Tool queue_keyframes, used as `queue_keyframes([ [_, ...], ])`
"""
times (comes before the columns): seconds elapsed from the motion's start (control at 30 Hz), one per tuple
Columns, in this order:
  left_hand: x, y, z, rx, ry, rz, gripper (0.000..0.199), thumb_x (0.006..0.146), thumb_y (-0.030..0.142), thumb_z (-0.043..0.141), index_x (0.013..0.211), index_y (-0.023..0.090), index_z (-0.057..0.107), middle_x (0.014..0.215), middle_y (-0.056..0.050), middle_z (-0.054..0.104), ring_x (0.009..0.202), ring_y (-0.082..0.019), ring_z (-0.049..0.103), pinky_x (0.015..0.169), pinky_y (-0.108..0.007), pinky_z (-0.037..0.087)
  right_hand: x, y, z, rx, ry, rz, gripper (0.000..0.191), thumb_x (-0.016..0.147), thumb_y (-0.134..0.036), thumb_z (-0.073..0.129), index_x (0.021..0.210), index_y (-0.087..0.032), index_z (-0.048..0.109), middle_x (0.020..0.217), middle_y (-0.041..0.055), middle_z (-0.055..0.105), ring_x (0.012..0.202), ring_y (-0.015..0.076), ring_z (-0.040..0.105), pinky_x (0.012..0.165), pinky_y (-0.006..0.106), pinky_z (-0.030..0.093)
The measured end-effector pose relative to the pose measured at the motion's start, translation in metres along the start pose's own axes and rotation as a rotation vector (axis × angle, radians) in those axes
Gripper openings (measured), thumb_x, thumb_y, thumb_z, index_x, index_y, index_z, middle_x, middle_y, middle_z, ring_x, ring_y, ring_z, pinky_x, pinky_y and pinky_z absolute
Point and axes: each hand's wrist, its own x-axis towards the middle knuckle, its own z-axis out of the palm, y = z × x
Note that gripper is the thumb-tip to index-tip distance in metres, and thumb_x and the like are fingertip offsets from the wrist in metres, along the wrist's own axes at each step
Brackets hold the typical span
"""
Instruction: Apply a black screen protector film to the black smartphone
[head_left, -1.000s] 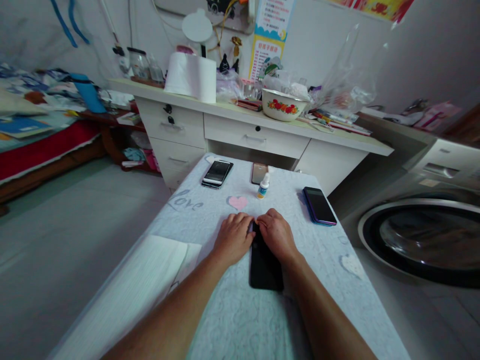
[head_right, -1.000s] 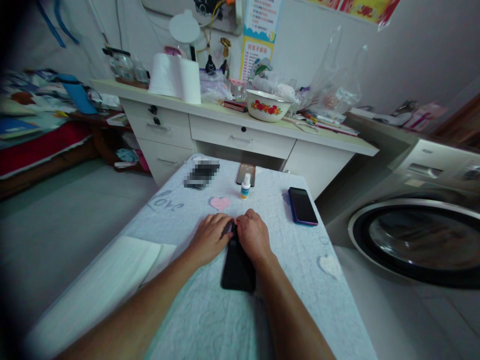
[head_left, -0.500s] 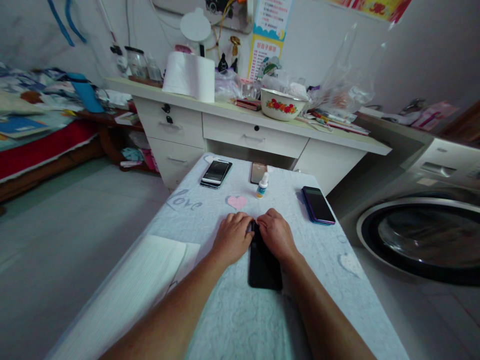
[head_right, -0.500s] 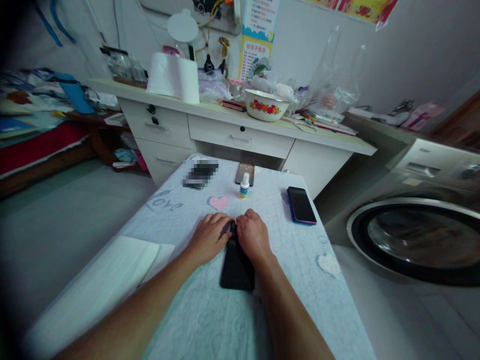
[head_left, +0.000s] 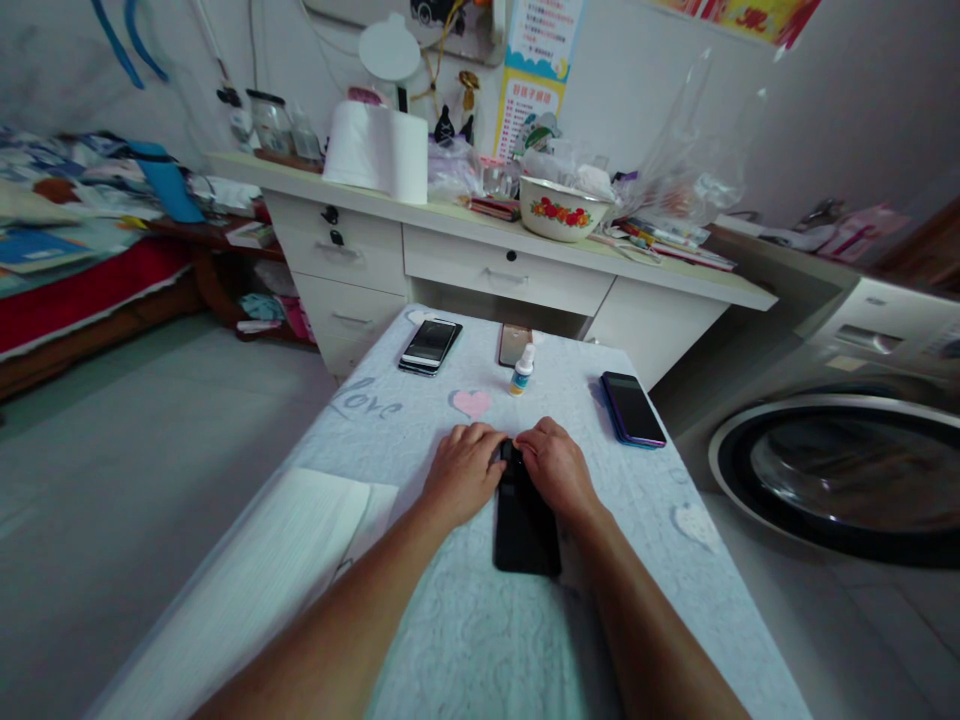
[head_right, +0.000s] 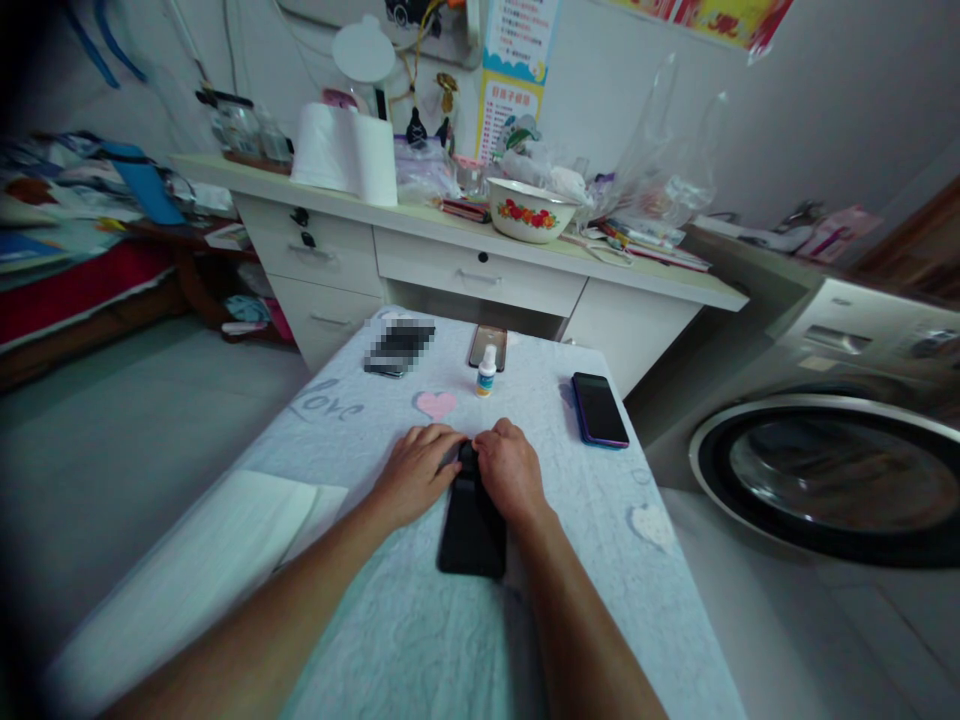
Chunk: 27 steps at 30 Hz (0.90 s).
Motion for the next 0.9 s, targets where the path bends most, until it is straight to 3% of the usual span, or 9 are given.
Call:
queue_keyframes([
  [0.3, 0.000, -0.001, 0.003, 0.001, 0.016, 0.005, 0.036, 0.086, 0.028, 0.056, 0.121, 0.027, 0.056, 0.121, -0.003, 0.057, 0.109, -0.024, 0.047, 0.094, -0.038, 0.037, -0.004, 0.012, -0.011, -0.041, -0.031, 0.004, 0.022, 0.094, -0.021, 0.050, 0.091, -0.020, 0.072, 0.088, 0.0053, 0.060, 0.086, 0.0152, 0.057, 0.077, 0.023, 0.039],
  [0.73, 0.001, 0.001, 0.002, 0.011, 0.009, 0.009, 0.035, 0.086, 0.027, 0.055, 0.121, 0.025, 0.057, 0.122, -0.004, 0.057, 0.109, -0.023, 0.047, 0.094, -0.038, 0.038, -0.025, 0.024, -0.010, 0.114, -0.003, 0.050, 0.021, 0.092, -0.019, 0.053, 0.093, -0.022, 0.073, 0.085, 0.0031, 0.058, 0.084, 0.0134, 0.057, 0.076, 0.022, 0.040],
  [0.9, 0.002, 0.002, 0.002, 0.008, 0.007, 0.012, 0.036, 0.086, 0.027, 0.054, 0.121, 0.026, 0.057, 0.122, -0.003, 0.057, 0.109, -0.023, 0.047, 0.094, -0.038, 0.038, -0.028, 0.026, -0.012, 0.146, -0.033, 0.004, 0.021, 0.090, -0.016, 0.054, 0.094, -0.021, 0.073, 0.085, 0.0031, 0.059, 0.084, 0.0137, 0.057, 0.076, 0.023, 0.040],
])
